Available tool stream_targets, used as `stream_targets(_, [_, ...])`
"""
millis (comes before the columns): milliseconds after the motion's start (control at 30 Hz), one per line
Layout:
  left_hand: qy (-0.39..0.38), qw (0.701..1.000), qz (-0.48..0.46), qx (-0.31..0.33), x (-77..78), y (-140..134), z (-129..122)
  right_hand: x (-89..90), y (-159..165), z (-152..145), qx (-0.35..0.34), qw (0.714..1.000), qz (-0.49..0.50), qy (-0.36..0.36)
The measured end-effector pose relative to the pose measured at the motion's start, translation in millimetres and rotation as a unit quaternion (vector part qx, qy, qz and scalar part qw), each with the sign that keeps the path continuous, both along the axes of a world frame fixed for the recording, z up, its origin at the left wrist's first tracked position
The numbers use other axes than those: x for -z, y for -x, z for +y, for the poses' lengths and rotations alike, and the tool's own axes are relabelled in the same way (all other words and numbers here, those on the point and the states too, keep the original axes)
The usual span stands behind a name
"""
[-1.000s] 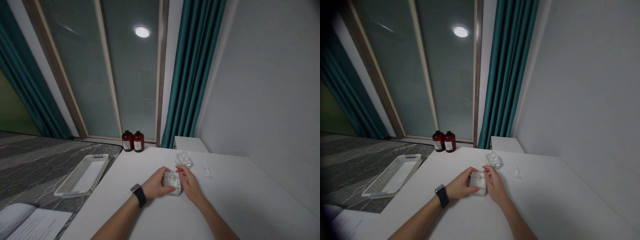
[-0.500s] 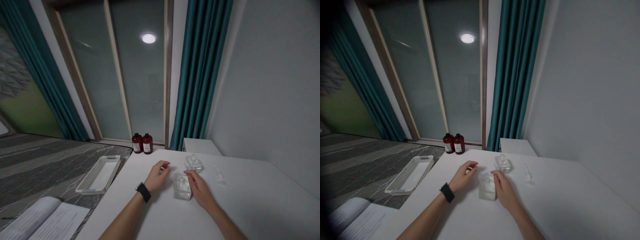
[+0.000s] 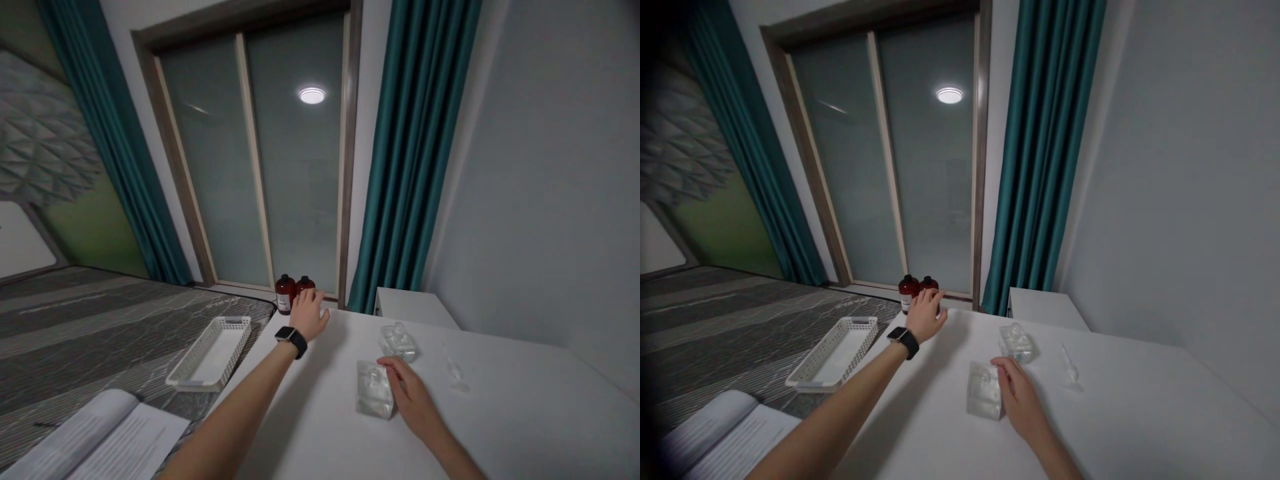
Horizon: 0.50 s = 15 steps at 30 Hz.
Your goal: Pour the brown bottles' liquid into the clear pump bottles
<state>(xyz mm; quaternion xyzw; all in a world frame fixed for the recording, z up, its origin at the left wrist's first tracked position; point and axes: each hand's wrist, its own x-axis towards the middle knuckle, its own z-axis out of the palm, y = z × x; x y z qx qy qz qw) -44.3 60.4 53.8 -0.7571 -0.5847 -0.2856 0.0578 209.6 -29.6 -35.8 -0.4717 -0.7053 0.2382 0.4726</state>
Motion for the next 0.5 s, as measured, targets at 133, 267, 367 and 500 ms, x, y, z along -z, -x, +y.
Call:
stream_targets(133, [-0.016,0.997,0.058,-0.042,-15.0,17.6,29.8,2.3,-0.6,1.1,0.004,1.000,-0.004,-0.001])
stream_targets(267, [-0.020,0.994,0.085,-0.071,-18.2,27.1,49.8,2.6,-0.6,1.7,0.003,1.000,-0.013,-0.006])
stream_targets(367, [-0.011,0.992,0.097,-0.077,-16.4,30.6,57.6,0.9,-0.4,1.6,0.007,1.000,-0.014,-0.012])
stream_targets(500, [-0.005,0.992,0.111,-0.056,-17.2,33.1,59.3,-1.0,-0.3,1.9,0.009,1.000,-0.017,-0.017])
